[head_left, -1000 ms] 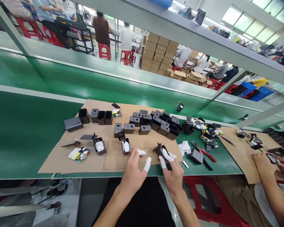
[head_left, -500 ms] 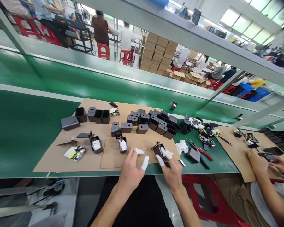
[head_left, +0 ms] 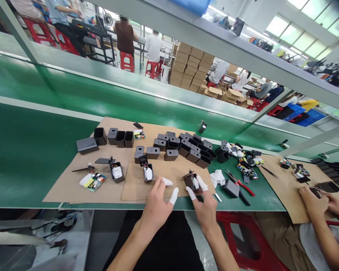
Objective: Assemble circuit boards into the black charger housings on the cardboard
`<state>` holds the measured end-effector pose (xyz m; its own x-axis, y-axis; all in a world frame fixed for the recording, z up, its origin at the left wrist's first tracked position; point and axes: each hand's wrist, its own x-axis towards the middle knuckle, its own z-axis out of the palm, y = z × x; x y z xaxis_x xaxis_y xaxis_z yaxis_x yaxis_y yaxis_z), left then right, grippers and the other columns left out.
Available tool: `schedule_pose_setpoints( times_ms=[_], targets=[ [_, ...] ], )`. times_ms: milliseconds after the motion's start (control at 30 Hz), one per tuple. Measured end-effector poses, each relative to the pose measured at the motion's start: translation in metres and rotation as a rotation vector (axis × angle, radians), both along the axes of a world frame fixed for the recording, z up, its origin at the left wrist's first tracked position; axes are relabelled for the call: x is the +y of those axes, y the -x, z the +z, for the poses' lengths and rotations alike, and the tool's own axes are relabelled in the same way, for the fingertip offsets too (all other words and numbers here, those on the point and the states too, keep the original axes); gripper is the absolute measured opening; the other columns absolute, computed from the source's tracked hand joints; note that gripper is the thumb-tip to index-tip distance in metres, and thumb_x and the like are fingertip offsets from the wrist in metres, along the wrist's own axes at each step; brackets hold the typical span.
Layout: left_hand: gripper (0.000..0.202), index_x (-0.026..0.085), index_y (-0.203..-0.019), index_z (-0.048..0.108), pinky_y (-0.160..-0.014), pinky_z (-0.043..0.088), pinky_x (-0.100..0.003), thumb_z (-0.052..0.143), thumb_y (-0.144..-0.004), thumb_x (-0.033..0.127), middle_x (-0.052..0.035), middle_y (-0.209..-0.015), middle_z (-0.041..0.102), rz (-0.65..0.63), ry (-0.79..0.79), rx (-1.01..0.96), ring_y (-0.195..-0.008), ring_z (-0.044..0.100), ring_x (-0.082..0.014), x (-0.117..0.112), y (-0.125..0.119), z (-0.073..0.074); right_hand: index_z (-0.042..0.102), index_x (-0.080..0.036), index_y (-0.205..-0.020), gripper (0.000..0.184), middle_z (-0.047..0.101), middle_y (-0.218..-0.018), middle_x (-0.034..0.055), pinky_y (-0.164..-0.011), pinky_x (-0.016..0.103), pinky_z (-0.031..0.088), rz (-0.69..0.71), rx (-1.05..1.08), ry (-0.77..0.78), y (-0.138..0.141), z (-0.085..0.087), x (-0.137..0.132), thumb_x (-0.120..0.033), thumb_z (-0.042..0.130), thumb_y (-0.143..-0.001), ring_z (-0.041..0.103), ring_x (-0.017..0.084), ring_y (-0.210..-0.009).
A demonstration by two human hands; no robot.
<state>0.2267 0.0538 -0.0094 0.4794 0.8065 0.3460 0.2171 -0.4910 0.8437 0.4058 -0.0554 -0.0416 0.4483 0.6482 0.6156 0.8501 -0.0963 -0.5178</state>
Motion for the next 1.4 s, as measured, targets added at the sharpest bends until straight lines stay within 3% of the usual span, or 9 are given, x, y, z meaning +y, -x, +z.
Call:
schedule_pose_setpoints(
  times_ms=[100, 300, 467, 667, 833, 1067, 1200, 1300, 1400],
  targets=[
    [0.003, 0.025, -0.103, 0.059, -0.089, 0.058, -0.037, 0.062, -0.104, 0.025, -0.0030, -0.104, 0.063, -0.001, -0.005, 0.001, -0.093, 0.070, -0.0203, 0.000, 0.000, -0.001, 0.069, -0.019, -0.140, 0.047, 0.086, -0.103, 0.0093, -0.083, 0.041, 0.072, -0.041, 0.033, -0.073, 0.001, -0.008, -0.002, -0.038, 0.081, -0.099, 0.085, 0.026, -0.083],
    [0.003, 0.025, -0.105, 0.059, -0.092, 0.057, -0.039, 0.061, -0.105, 0.026, -0.0042, -0.106, 0.062, -0.004, 0.016, 0.019, -0.098, 0.070, -0.0217, -0.002, -0.001, -0.004, 0.084, -0.024, -0.108, 0.018, 0.085, -0.119, 0.0115, -0.098, 0.044, 0.070, 0.009, 0.209, -0.082, 0.000, -0.003, -0.001, -0.033, 0.086, -0.092, 0.083, 0.031, -0.109],
    [0.003, 0.025, -0.103, 0.059, -0.090, 0.057, -0.037, 0.061, -0.105, 0.026, -0.0032, -0.105, 0.062, -0.004, 0.017, 0.029, -0.096, 0.070, -0.0210, -0.002, -0.002, 0.000, 0.073, -0.022, -0.132, 0.040, 0.085, -0.102, 0.0075, -0.078, 0.040, 0.073, -0.054, 0.490, -0.178, 0.014, 0.021, 0.002, -0.040, 0.080, -0.098, 0.084, 0.022, -0.081],
    [0.004, 0.025, -0.102, 0.059, -0.089, 0.057, -0.036, 0.061, -0.105, 0.026, -0.0025, -0.104, 0.061, -0.003, -0.003, 0.035, -0.094, 0.068, -0.0200, -0.001, -0.003, -0.003, 0.079, -0.031, -0.122, 0.035, 0.082, -0.130, 0.0032, -0.100, 0.034, 0.070, 0.032, 1.618, -0.528, 0.055, 0.065, -0.013, -0.046, 0.086, -0.092, 0.081, 0.020, -0.117],
    [0.003, 0.024, -0.103, 0.059, -0.089, 0.055, -0.036, 0.062, -0.104, 0.026, -0.0027, -0.105, 0.060, -0.016, -0.027, 0.031, -0.094, 0.066, -0.0202, -0.001, -0.004, -0.005, 0.082, -0.034, -0.123, 0.039, 0.079, -0.140, 0.0007, -0.118, 0.030, 0.059, 0.170, 1.885, -0.486, 0.077, 0.085, -0.029, -0.045, 0.091, -0.086, 0.071, 0.019, -0.138],
    [0.003, 0.024, -0.104, 0.060, -0.092, 0.054, -0.038, 0.062, -0.104, 0.027, -0.0029, -0.105, 0.060, -0.017, -0.013, 0.020, -0.096, 0.067, -0.0212, -0.002, -0.006, -0.005, 0.077, -0.037, -0.131, 0.033, 0.079, -0.138, 0.0022, -0.123, 0.048, 0.057, 0.164, 1.658, -0.414, 0.078, 0.086, -0.027, -0.051, 0.074, -0.101, 0.070, 0.024, -0.140],
    [0.002, 0.024, -0.103, 0.061, -0.095, 0.056, -0.039, 0.061, -0.104, 0.026, -0.0045, -0.105, 0.061, 0.012, -0.022, 0.030, -0.098, 0.068, -0.0224, -0.004, -0.005, -0.005, 0.068, -0.029, -0.138, 0.037, 0.079, -0.132, 0.0089, -0.103, 0.053, 0.067, -0.153, 0.783, -0.391, 0.046, 0.056, -0.013, -0.043, 0.072, -0.104, 0.079, 0.026, -0.115],
    [0.001, 0.024, -0.102, 0.061, -0.093, 0.059, -0.038, 0.062, -0.103, 0.024, -0.0054, -0.106, 0.063, 0.024, -0.040, 0.055, -0.097, 0.070, -0.0218, -0.005, -0.002, -0.003, 0.081, -0.020, -0.112, 0.027, 0.080, -0.124, 0.0132, -0.107, 0.052, 0.062, -0.119, 0.554, -0.296, 0.016, 0.025, -0.006, -0.035, 0.087, -0.091, 0.078, 0.031, -0.112],
    [0.002, 0.024, -0.102, 0.061, -0.091, 0.061, -0.037, 0.063, -0.102, 0.024, -0.0053, -0.106, 0.065, 0.032, -0.047, 0.080, -0.096, 0.071, -0.0213, -0.007, 0.000, -0.001, 0.082, -0.024, -0.115, 0.018, 0.080, -0.118, 0.0115, -0.097, 0.043, 0.063, -0.034, 0.092, -0.066, -0.001, 0.004, -0.005, -0.033, 0.071, -0.103, 0.079, 0.029, -0.108]
  ],
)
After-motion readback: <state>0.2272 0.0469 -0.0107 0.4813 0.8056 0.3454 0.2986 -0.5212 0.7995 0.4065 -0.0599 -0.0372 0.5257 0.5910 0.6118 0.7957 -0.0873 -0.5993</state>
